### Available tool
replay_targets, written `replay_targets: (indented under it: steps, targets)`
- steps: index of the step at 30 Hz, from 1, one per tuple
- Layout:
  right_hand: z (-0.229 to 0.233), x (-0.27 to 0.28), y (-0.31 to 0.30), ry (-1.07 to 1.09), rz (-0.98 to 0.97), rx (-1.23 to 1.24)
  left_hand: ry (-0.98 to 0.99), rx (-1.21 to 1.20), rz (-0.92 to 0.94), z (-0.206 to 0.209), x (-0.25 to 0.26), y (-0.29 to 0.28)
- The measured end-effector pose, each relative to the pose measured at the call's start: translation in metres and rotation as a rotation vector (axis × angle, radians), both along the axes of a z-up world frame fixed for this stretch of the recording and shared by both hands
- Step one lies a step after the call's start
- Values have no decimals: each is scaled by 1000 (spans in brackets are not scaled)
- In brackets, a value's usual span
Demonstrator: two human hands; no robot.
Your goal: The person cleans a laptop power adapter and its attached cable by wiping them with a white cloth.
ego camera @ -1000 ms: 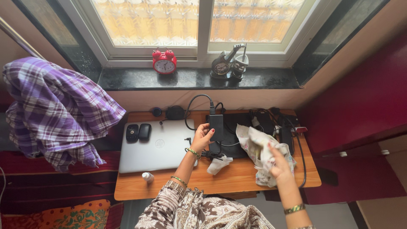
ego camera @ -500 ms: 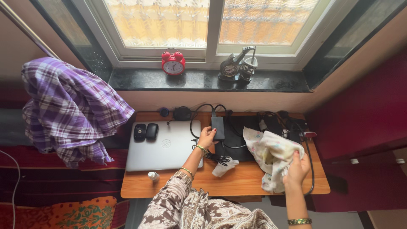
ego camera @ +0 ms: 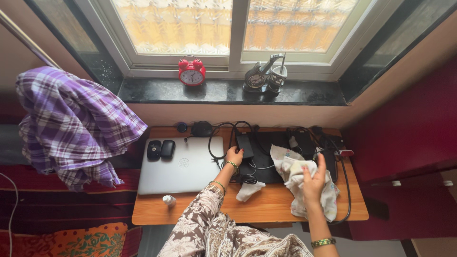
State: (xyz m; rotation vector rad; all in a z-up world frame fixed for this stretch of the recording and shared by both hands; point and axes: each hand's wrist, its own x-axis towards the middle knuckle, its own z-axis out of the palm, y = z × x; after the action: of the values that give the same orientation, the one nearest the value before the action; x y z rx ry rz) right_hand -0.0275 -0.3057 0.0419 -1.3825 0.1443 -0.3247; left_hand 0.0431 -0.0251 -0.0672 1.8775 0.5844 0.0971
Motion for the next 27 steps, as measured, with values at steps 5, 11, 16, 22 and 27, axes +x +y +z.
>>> replay_targets:
  steps: [5, 11, 16, 22, 27]
  targets:
    - [-17, 10, 7, -70, 193, -353, 38, 79, 59, 7, -1, -6]
    - [-29, 20, 5, 86, 531, -140, -802, 361, -5, 75, -39, -33]
    - [32, 8, 27, -4, 702, -80, -854, 139, -725, 164, -75, -53]
    - [89, 3, 26, -148, 230, -1036, -815, 262, -510, 181, -75, -77]
    - [92, 31, -6, -483, 27, -1264, -790, 243, -427, 204, -72, -74]
